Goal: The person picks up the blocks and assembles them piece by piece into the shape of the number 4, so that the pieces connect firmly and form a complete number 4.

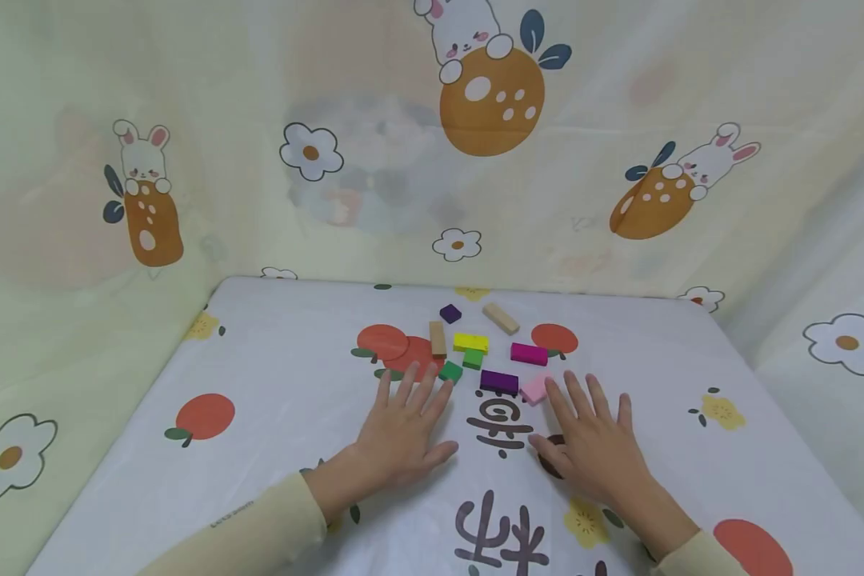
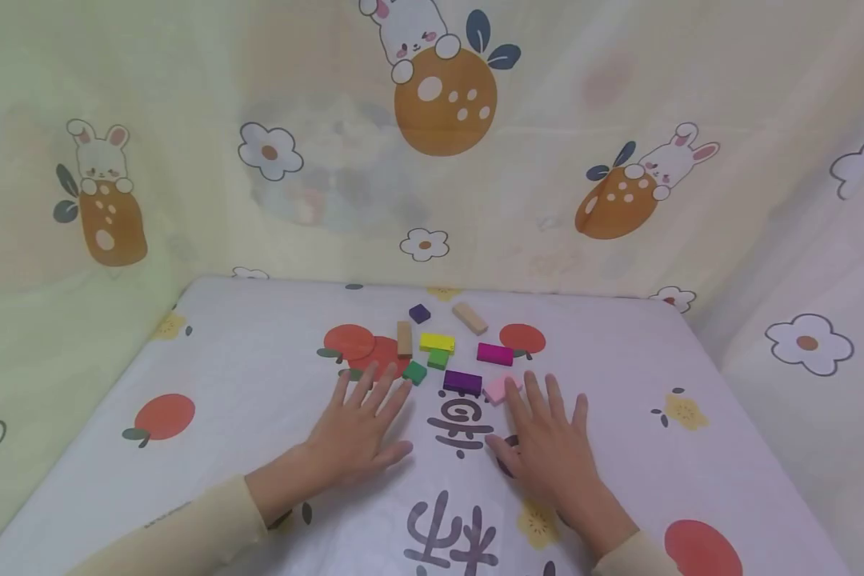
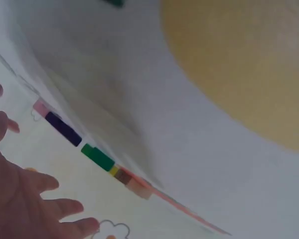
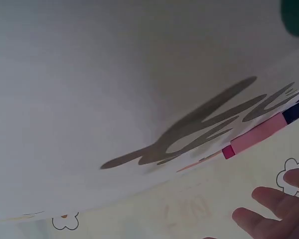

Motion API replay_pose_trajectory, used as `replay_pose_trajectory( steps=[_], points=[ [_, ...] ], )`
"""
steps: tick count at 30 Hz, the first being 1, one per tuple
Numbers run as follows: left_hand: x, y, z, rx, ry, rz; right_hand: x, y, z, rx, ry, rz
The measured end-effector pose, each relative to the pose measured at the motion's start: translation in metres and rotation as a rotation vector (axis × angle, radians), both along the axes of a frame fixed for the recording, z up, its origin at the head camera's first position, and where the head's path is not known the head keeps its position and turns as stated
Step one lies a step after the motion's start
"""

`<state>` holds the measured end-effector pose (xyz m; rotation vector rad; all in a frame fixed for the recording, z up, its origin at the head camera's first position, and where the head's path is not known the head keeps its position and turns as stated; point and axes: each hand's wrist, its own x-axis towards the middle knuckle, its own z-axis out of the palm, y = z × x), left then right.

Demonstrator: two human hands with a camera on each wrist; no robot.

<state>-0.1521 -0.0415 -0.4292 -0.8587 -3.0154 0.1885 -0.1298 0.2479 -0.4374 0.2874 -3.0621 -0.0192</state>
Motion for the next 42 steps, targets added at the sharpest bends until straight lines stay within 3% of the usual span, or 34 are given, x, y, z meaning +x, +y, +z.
replay_pose_trajectory(
  steps=[6,13,20,24,32,42],
  points=[
    [0.0,0.002,-0.008,-0.005,-0.009,-0.001,-0.017,-0.007,-0.001,-0.025,-0.008,-0.008],
    [0.0,0.005,-0.009,-0.041,-0.02,-0.016,-0.038,-0.01,-0.001,-0.061,-0.038,-0.038],
    [0.006,0.006,-0.015,-0.077,-0.111,-0.084,-0.053,-0.013,-0.001,-0.083,-0.087,-0.04],
    [0.008,0.006,-0.016,-0.097,-0.137,-0.089,-0.059,-0.013,-0.002,-0.091,-0.101,-0.036],
    [0.009,0.004,-0.016,-0.048,-0.218,-0.068,-0.065,-0.015,-0.001,-0.108,-0.105,-0.022],
    [0.006,0.003,-0.021,-0.043,-0.227,-0.075,-0.058,-0.016,0.003,-0.12,-0.096,0.002]
  ],
)
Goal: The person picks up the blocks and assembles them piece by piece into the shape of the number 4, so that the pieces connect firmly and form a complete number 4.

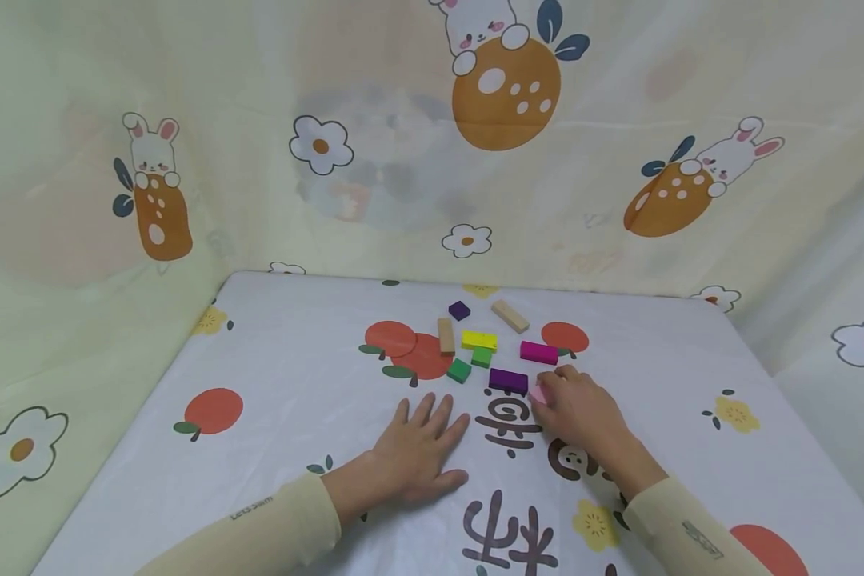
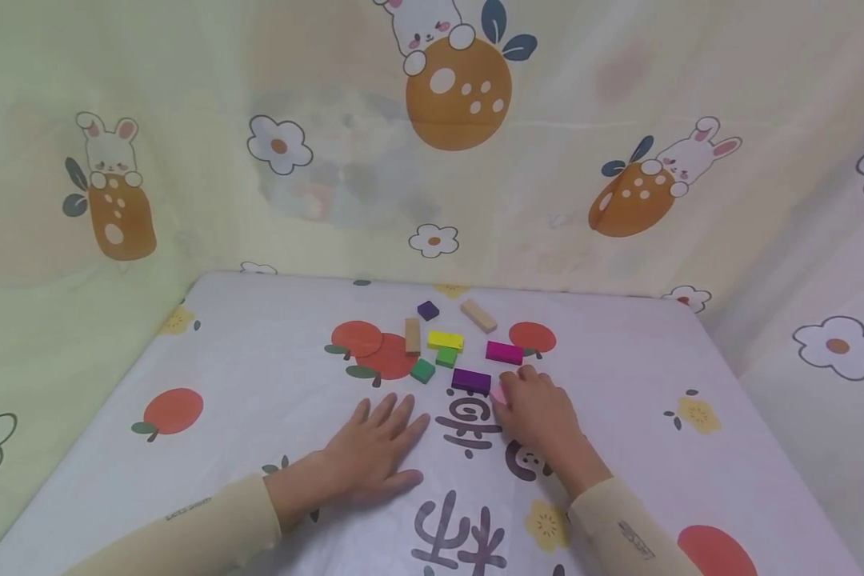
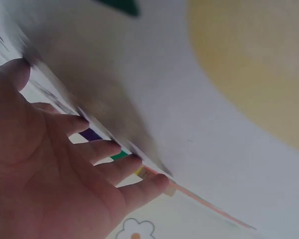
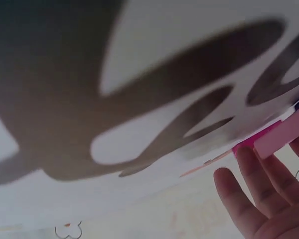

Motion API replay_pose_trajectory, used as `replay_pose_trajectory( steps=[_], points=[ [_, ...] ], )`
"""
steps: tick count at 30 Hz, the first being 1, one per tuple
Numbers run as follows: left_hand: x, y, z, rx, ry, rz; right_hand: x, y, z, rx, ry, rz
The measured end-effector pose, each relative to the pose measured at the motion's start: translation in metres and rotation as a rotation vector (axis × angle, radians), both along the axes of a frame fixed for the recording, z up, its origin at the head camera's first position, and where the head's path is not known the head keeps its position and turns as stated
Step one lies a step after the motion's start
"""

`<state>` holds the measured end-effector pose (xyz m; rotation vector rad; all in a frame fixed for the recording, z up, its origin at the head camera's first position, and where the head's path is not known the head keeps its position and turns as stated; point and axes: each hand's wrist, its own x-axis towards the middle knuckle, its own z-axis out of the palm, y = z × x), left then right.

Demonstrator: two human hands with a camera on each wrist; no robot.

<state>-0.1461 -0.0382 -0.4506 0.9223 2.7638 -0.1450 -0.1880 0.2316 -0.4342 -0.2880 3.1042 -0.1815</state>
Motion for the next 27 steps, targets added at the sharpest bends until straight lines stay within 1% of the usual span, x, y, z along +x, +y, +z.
replay_pose_trajectory(
  steps=[5,11,13,20,22,25,27],
  points=[
    [-0.001,0.001,0.0,-0.015,0.009,-0.004,0.011,-0.004,0.005,-0.005,0.004,0.02],
    [0.0,0.002,0.0,-0.018,-0.006,0.0,0.025,-0.009,0.007,-0.027,-0.018,0.056],
    [0.0,0.002,0.0,-0.016,-0.009,0.003,0.028,-0.01,0.006,-0.042,-0.02,0.081],
    [0.0,0.002,0.001,-0.026,-0.001,0.002,0.037,-0.009,0.001,-0.102,-0.031,0.21],
    [0.0,0.002,0.001,-0.03,0.002,0.0,0.039,-0.01,0.0,-0.113,-0.037,0.233],
    [0.0,0.002,0.001,-0.032,0.008,-0.005,0.042,-0.013,0.001,-0.114,-0.06,0.245],
    [0.001,0.002,0.002,-0.029,0.009,-0.007,0.044,-0.014,0.001,-0.114,-0.059,0.261]
  ],
)
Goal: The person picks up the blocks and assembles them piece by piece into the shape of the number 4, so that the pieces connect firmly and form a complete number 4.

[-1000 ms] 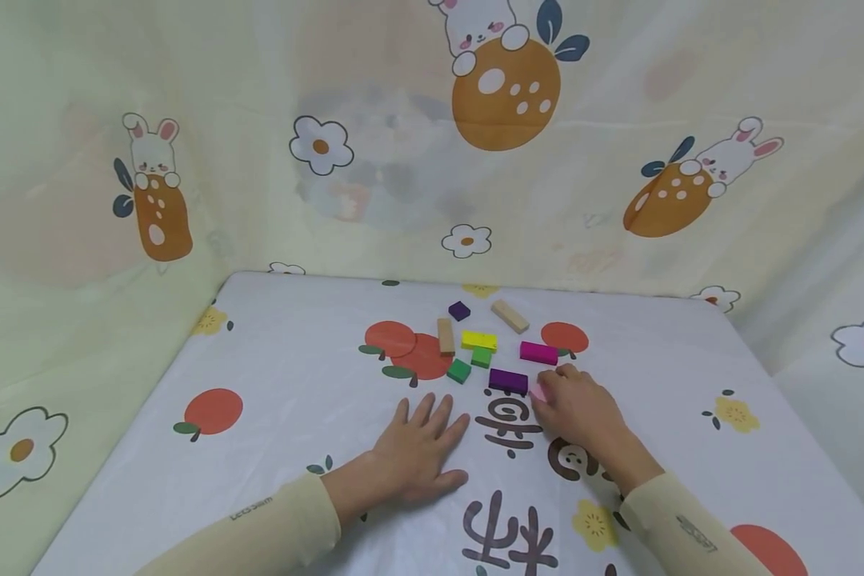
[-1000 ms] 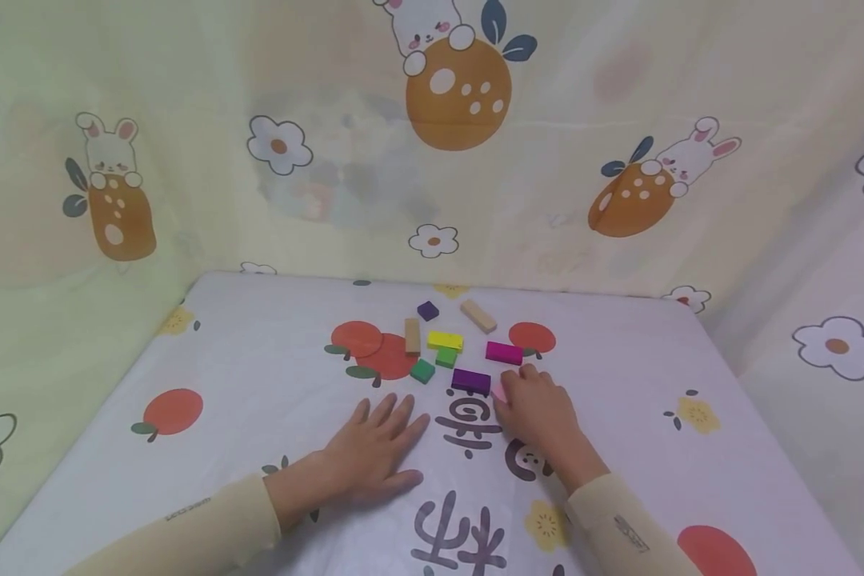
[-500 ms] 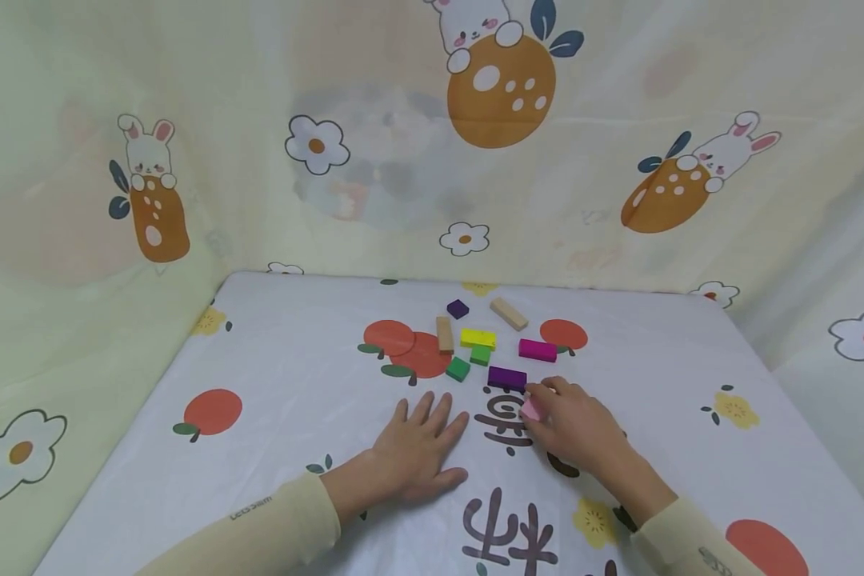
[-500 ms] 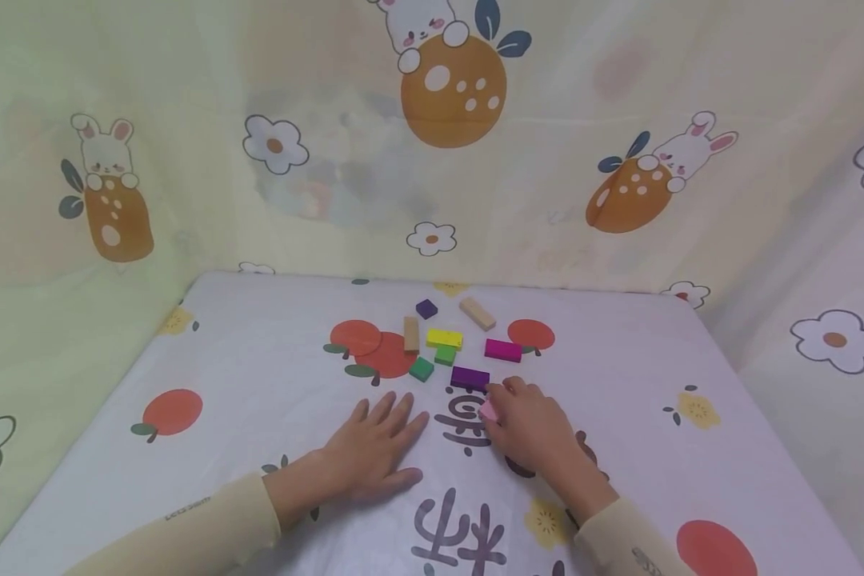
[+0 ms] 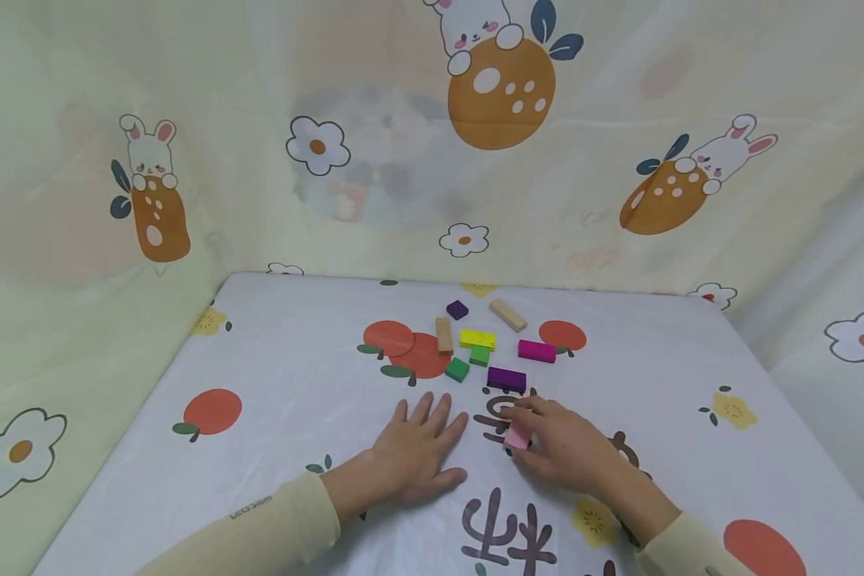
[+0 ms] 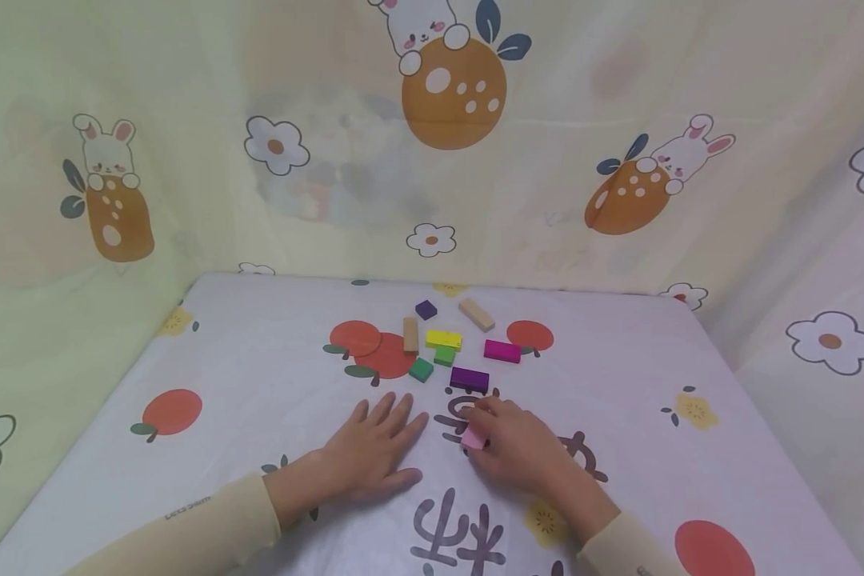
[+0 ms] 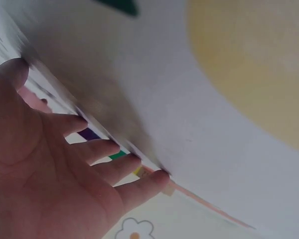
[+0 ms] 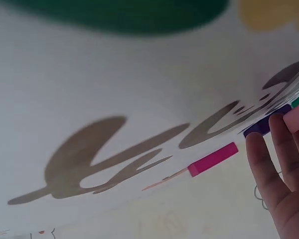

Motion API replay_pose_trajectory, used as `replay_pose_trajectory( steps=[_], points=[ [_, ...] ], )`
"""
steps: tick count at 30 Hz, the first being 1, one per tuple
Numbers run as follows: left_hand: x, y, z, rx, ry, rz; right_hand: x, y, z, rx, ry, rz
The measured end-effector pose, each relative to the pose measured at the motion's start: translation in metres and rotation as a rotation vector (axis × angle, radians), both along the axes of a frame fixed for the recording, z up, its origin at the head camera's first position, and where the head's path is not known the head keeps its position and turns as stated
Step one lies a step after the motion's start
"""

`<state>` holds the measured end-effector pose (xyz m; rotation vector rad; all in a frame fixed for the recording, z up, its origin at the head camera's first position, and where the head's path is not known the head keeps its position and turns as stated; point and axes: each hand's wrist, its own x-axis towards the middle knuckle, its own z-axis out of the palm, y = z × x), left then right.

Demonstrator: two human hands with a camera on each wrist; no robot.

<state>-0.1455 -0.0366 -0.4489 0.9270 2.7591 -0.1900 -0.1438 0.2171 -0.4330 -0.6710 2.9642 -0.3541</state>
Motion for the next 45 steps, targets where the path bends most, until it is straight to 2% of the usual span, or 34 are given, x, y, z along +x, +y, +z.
replay_pose_trajectory(
  steps=[14,24,33,45],
  points=[
    [0.002,-0.001,0.003,0.009,0.014,-0.007,0.009,-0.015,-0.001,0.01,-0.046,0.122],
    [0.003,-0.001,0.001,0.024,0.007,-0.008,0.015,-0.018,-0.001,0.037,-0.007,0.2],
    [0.002,-0.001,0.004,0.024,0.01,-0.006,0.014,-0.019,-0.002,0.052,0.017,0.226],
    [0.001,0.0,0.001,0.028,0.015,-0.006,0.016,-0.018,-0.001,0.035,0.024,0.228]
  ],
)
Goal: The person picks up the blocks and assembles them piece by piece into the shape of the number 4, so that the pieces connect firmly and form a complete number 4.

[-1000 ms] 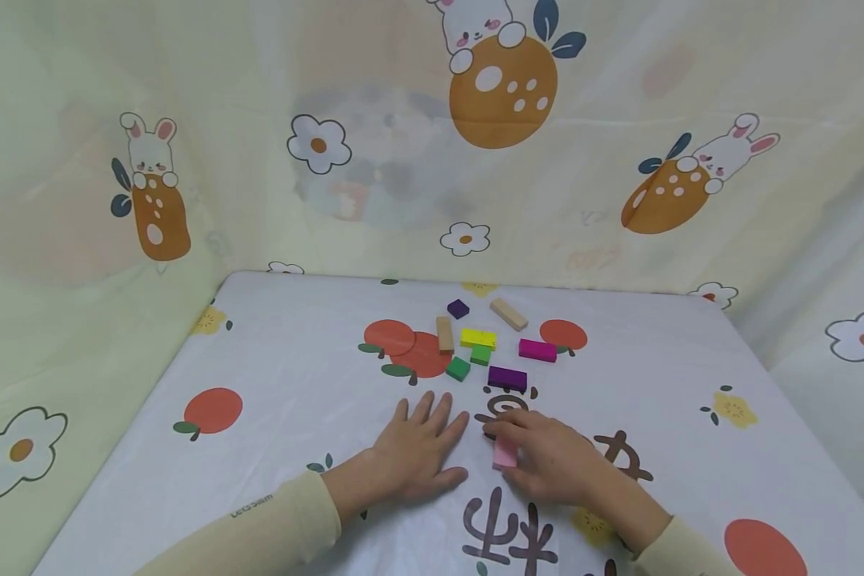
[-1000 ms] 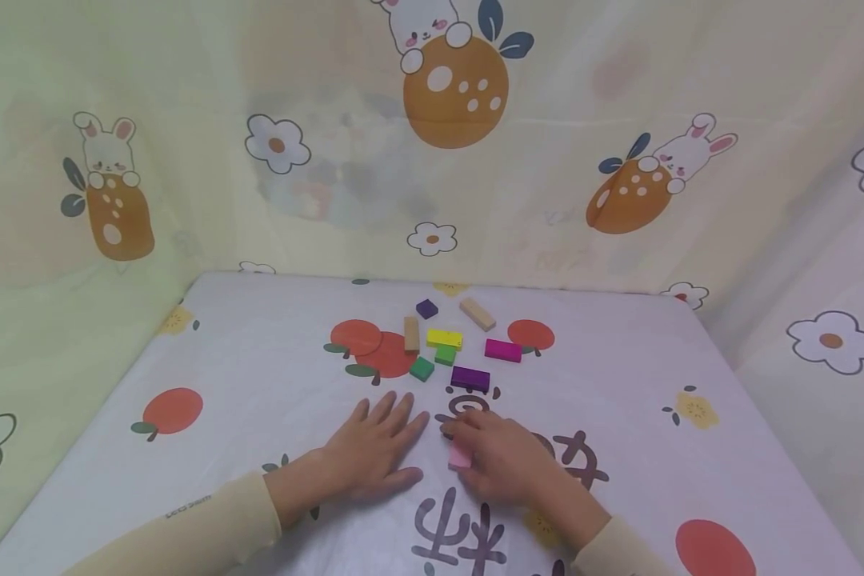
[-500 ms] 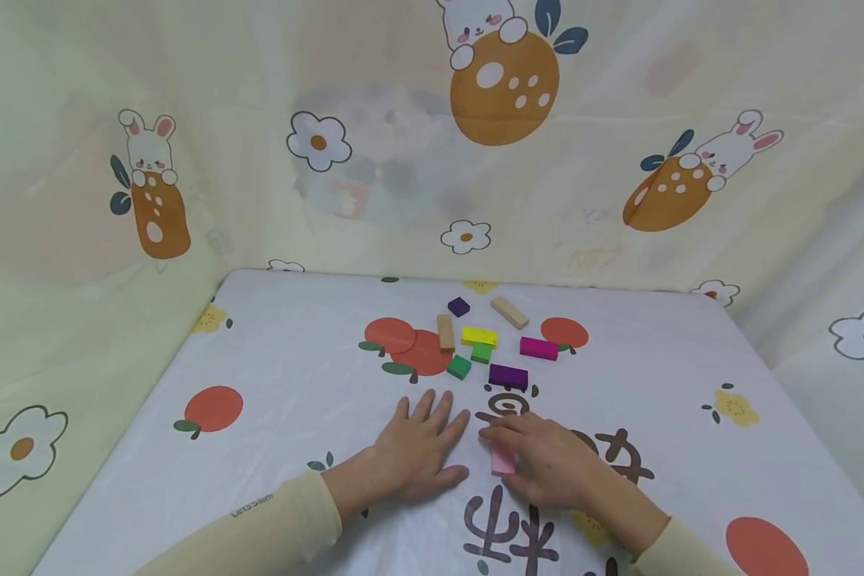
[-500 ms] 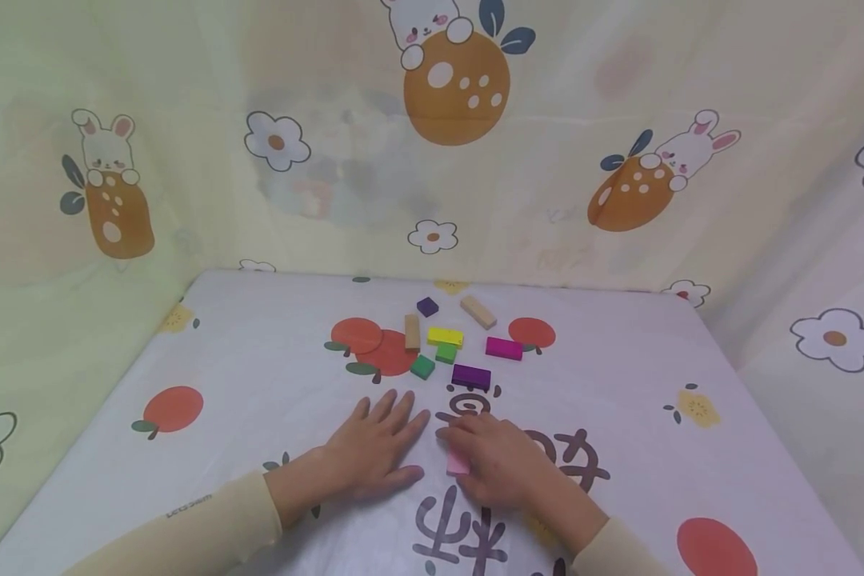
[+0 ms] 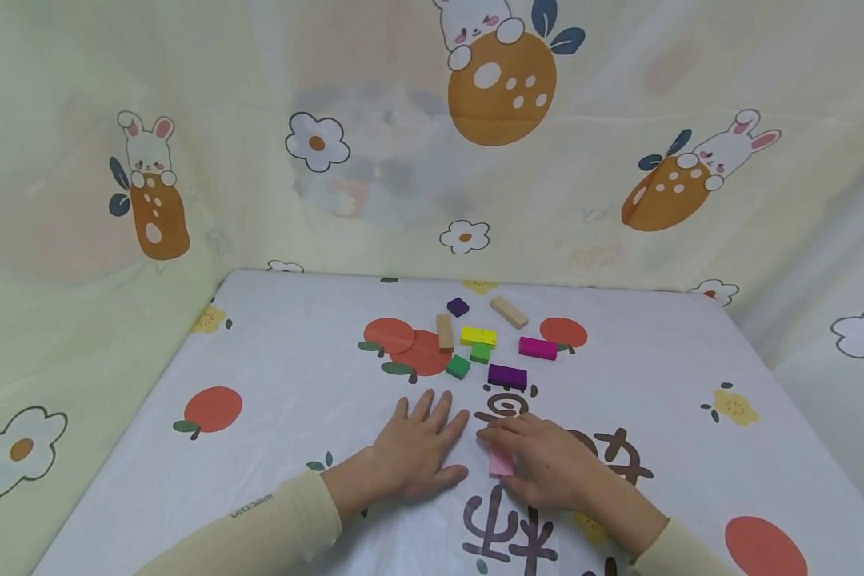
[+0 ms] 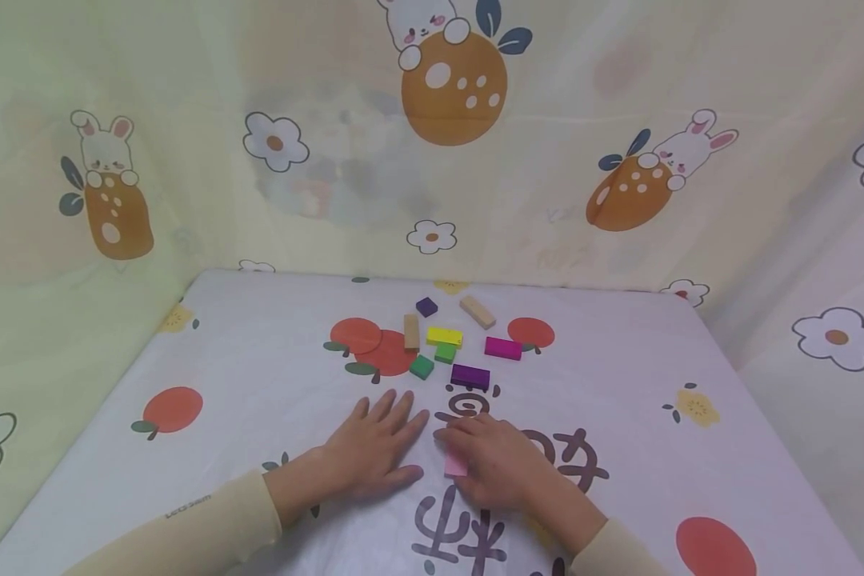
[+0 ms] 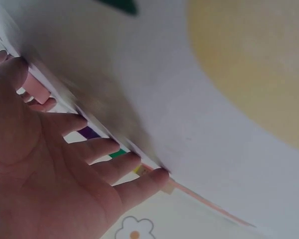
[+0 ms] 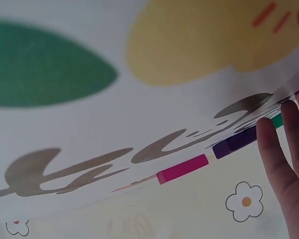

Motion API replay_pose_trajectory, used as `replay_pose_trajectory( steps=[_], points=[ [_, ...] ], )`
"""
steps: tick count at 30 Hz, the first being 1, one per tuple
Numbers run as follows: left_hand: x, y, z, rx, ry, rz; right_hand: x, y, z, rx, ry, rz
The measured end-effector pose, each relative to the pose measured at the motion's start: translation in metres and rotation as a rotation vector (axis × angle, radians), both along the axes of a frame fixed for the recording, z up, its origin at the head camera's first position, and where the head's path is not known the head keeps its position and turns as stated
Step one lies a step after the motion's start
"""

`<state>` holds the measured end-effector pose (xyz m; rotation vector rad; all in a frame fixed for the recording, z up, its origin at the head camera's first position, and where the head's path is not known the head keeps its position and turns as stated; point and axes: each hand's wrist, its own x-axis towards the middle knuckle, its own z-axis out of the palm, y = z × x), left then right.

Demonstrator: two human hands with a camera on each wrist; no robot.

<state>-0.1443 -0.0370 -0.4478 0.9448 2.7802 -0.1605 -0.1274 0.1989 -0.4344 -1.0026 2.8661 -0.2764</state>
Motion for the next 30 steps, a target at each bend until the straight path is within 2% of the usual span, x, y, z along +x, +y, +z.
replay_pose_trajectory(
  steps=[5,9,11,14,21,23,26,30],
  points=[
    [0.001,0.001,0.002,-0.001,0.0,0.003,-0.001,0.0,0.002,-0.005,-0.028,-0.025],
    [0.002,0.002,0.002,0.022,-0.032,-0.012,-0.005,0.002,0.006,-0.044,-0.079,-0.086],
    [0.003,0.003,0.001,0.054,-0.05,-0.04,-0.01,0.005,0.007,-0.064,-0.08,-0.129],
    [0.005,0.005,0.0,0.103,-0.063,-0.107,-0.02,0.012,0.009,-0.071,-0.038,-0.184],
    [0.014,0.006,0.0,0.161,-0.073,-0.268,-0.051,0.018,0.01,0.026,0.104,-0.287],
    [0.015,0.006,-0.001,0.157,-0.065,-0.302,-0.06,0.015,0.012,0.044,0.112,-0.312],
    [0.015,0.006,-0.003,0.143,-0.043,-0.331,-0.071,0.008,0.016,0.083,0.08,-0.367],
    [0.013,0.005,-0.002,0.143,-0.041,-0.335,-0.082,-0.004,0.015,0.113,0.044,-0.433]
  ],
)
